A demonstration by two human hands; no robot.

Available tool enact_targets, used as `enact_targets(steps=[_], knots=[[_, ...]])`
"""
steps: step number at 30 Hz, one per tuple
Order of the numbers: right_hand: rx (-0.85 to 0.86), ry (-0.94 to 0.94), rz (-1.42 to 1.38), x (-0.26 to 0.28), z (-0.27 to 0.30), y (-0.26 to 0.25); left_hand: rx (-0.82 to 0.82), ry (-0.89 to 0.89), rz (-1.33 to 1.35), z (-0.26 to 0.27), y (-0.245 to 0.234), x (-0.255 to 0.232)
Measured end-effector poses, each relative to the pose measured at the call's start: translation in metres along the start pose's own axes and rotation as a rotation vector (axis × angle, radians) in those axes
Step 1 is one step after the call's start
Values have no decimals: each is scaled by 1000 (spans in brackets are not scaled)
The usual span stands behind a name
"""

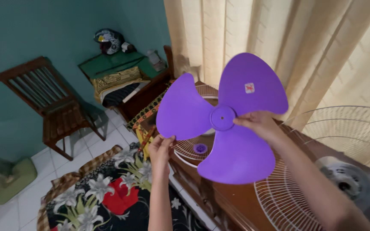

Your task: The person disassembles a purple table fan on a wooden table. They remove the front grille, then the fan blades, and finally the rear grille, placing each component on the table.

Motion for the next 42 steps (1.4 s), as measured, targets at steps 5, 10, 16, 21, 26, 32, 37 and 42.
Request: enact_targets(steps=[5,10,16,21,26,32,37,42], knots=[[95,17,373,-35,-102,24,-3,-161,-43,-37,-19,51],[132,32,502,-93,-181,53,44,-311,117,-62,-14,105],[122,79,581,-131,-227,69,62,-390,103,-79,0,149],[39,189,713,-149,-237,73,65,-400,67,-95,4,183],[32,120,740,-162,-242,85,70,-569,-34,-96,0,222],[70,136,785,-186,-247,94,171,-639,-77,-93,6,234],[58,100,791,-200,-250,97,198,-665,-96,-81,9,222],[42,82,755,-202,-246,98,142,-680,-42,-68,16,199]])
Point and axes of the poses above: each hand's wrist, its own z-axis away from the middle knuckle, its own y-axis out of the palm, x = y × z, the point moved 8 cm from there along -z, towards the middle knuckle, and after that the axes turned 6 degrees about -z, right-handed, at the moved point
